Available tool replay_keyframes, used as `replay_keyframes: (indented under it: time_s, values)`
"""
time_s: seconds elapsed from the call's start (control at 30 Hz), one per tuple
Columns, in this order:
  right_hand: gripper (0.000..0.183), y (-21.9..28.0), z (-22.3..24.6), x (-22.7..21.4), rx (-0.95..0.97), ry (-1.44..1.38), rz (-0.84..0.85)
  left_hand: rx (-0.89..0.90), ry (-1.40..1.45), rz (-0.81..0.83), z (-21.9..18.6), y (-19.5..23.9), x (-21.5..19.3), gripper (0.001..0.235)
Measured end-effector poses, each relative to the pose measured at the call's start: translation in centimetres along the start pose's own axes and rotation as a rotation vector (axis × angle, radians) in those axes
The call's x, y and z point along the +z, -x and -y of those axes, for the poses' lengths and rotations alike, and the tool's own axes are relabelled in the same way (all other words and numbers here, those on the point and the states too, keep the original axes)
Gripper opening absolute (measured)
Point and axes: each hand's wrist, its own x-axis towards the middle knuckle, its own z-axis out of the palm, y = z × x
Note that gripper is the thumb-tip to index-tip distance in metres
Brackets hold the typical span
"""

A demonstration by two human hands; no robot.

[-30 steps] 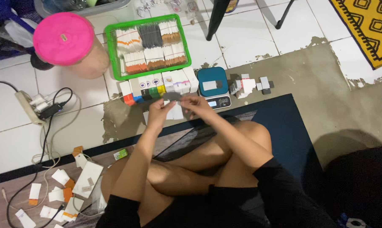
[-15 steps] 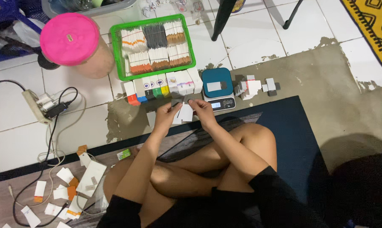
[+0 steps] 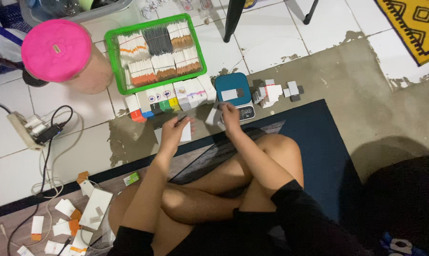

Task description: The person sits on a mat and repeatedly picks up small white rectangular items, places them on a digital scale, and then removes them. The person handles the items one at a time, occasionally placing them into a green basket or onto a pile on the floor.

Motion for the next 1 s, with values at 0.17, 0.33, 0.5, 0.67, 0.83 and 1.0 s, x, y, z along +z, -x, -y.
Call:
replay_keyframes:
  time_s: [0.17,0.33,0.5,0.67,0.83,1.0]
  values:
    - [0.014,-3.3,4.0,-3.9,-0.538,0.259,-0.213,-0.061,0.133,0.063,-5.2,3.2,-1.3,0.080]
    - [0.006,-7.0,2.8,-5.4,-0.490,0.201,-0.286,-0.063,0.199,0.069,-5.0,3.5,-1.6,0.084]
    - [0.004,-7.9,2.7,-5.3,-0.481,0.186,-0.285,-0.069,0.147,0.062,-6.4,4.7,-2.3,0.084]
    - [0.036,-3.4,3.8,-4.8,-0.513,0.673,-0.407,-0.079,0.352,0.097,-2.8,1.8,-2.6,0.082]
    - [0.025,-1.4,4.1,-3.3,-0.601,0.777,-0.279,-0.124,0.271,0.099,-4.0,2.4,-2.5,0.064]
    - [0.027,-0.9,4.6,-3.1,-0.686,0.743,-0.190,-0.127,0.266,0.149,-3.4,2.1,-2.0,0.068]
